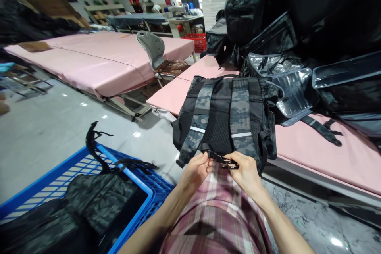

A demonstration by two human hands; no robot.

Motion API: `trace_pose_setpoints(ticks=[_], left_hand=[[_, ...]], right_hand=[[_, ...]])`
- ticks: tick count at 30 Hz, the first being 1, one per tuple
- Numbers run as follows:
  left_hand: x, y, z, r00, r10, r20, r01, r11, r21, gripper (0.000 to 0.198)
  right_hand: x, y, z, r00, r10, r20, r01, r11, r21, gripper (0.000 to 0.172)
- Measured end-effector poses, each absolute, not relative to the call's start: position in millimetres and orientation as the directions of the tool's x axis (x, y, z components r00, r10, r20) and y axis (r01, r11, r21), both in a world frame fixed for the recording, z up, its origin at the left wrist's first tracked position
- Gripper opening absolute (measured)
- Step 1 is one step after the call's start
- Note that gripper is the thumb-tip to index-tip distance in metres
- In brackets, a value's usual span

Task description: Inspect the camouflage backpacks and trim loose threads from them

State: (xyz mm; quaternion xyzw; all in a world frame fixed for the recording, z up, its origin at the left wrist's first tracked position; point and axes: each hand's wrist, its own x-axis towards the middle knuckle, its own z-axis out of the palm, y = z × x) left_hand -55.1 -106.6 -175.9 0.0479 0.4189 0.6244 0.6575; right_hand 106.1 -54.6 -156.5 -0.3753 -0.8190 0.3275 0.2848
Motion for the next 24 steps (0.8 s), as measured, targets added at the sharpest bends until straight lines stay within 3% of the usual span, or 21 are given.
trace_pose_setpoints(ticks=[9, 17, 21, 24], left_hand=[[-50, -107, -174, -0.145, 0.877, -0.459, -0.716, 0.227, 0.66, 0.035], [-50, -100, -187, -0.16, 0.889, -0.429, -0.477, 0.311, 0.822, 0.037], [-67, -112, -191, -0.121, 0.914, -0.388, -0.145, 0.371, 0.917, 0.034], [-79, -123, -179, -0.261, 0.953, -0.156, 0.268, 0.227, 0.936, 0.03]], right_hand=[[105, -53, -156, -0.543, 0.824, 0.163, 0.44, 0.444, -0.781, 0.02], [104, -50, -160, -0.583, 0.806, 0.101, 0.522, 0.467, -0.714, 0.024], [104, -47, -164, -0.63, 0.765, 0.134, 0.549, 0.56, -0.62, 0.03], [103, -48, -169, -0.644, 0.741, 0.19, 0.53, 0.611, -0.587, 0.032]])
